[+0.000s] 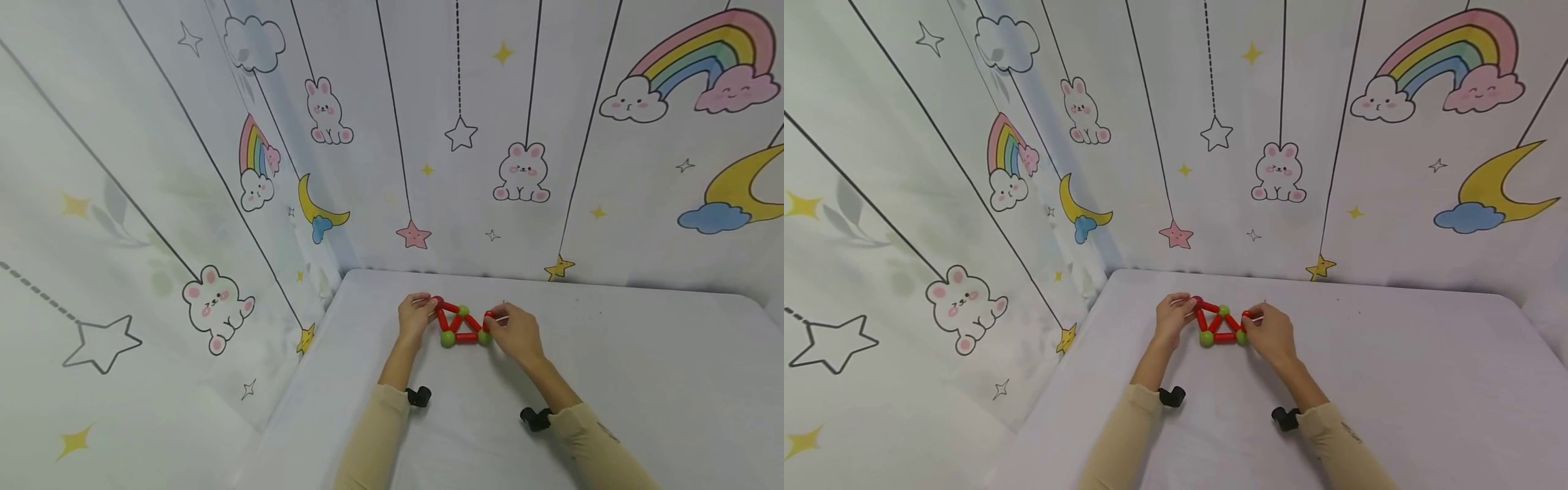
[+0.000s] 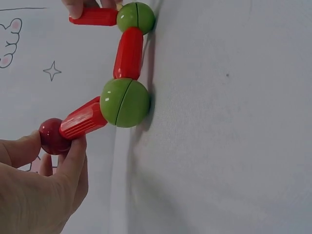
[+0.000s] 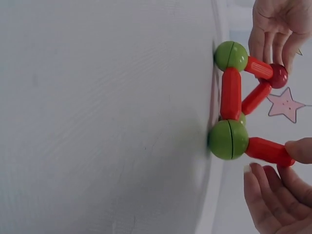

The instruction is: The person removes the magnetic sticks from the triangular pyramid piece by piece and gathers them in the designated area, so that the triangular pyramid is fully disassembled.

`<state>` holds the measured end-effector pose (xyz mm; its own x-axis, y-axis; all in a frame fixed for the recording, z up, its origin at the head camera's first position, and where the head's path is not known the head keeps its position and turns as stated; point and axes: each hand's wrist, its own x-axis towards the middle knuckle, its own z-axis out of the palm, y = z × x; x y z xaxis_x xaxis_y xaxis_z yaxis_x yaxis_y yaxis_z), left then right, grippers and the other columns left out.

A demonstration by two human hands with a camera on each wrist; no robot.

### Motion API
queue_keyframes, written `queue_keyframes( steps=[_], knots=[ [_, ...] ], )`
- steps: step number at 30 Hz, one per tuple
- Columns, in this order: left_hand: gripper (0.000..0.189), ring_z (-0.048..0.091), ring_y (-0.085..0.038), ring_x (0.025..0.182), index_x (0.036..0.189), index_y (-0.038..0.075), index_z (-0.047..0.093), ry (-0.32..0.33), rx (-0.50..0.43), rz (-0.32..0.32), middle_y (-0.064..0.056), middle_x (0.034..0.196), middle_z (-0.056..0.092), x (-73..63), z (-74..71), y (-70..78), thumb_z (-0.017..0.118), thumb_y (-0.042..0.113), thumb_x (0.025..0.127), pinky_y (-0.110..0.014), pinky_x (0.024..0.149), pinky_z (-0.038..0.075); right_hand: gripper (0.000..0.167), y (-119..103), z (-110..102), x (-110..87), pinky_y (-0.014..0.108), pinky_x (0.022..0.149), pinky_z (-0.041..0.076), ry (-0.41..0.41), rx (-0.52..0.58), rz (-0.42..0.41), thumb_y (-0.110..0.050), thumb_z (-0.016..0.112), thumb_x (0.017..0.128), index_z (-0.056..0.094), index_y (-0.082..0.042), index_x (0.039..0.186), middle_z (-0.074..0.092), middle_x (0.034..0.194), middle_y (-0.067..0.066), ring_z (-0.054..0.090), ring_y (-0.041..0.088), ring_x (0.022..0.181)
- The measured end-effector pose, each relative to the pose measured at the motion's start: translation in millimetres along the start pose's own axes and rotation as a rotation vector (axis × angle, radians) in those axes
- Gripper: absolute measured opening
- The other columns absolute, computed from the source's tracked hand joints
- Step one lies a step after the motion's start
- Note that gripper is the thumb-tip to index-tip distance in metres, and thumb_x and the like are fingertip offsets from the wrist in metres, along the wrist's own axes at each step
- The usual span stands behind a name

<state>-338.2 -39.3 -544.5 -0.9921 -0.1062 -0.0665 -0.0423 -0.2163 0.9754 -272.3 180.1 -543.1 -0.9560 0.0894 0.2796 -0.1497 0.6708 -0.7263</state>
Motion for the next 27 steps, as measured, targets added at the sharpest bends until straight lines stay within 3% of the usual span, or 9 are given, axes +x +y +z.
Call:
queue_keyframes(
  steps=[7,13,20,27],
  knots=[
    [0.034,0.073,-0.028,0.098,0.129,-0.012,0.057,0.003,-0.020,-0.025,-0.021,0.109,0.067,0.2,-5.4,-3.1,0.068,0.000,0.099,-0.041,0.089,0.061,0.027,8.3,-6.9,-3.5,0.048,0.080,0.059,-0.011,-0.007,0.074,-0.028,0.066,0.101,0.070,-0.005,0.115,0.075,0.111,0.015,0.071,0.031,0.096],
    [0.033,0.072,-0.031,0.104,0.131,-0.012,0.057,0.039,0.029,-0.059,-0.026,0.116,0.066,1.7,-10.4,-5.6,0.063,0.001,0.102,-0.040,0.091,0.060,0.030,19.9,-14.2,-5.3,0.041,0.073,0.057,-0.011,-0.054,0.113,-0.033,0.065,0.101,0.070,-0.005,0.112,0.074,0.111,0.017,0.071,0.032,0.095],
    [0.026,0.071,-0.035,0.105,0.126,-0.013,0.058,0.082,0.057,-0.095,-0.030,0.117,0.064,4.2,-13.9,-12.0,0.058,-0.001,0.103,-0.040,0.091,0.060,0.036,26.8,-22.1,-9.0,0.034,0.065,0.052,-0.040,-0.072,0.131,-0.035,0.066,0.100,0.072,-0.001,0.109,0.074,0.106,0.018,0.068,0.031,0.090],
    [0.035,0.070,-0.031,0.102,0.137,-0.012,0.048,0.074,0.095,-0.140,-0.031,0.122,0.061,2.8,-16.2,-15.5,0.053,0.000,0.105,-0.041,0.089,0.061,0.040,32.9,-28.2,-10.6,0.037,0.066,0.051,-0.093,-0.095,0.185,-0.037,0.066,0.099,0.073,0.001,0.108,0.074,0.100,0.016,0.065,0.028,0.086]
  ],
)
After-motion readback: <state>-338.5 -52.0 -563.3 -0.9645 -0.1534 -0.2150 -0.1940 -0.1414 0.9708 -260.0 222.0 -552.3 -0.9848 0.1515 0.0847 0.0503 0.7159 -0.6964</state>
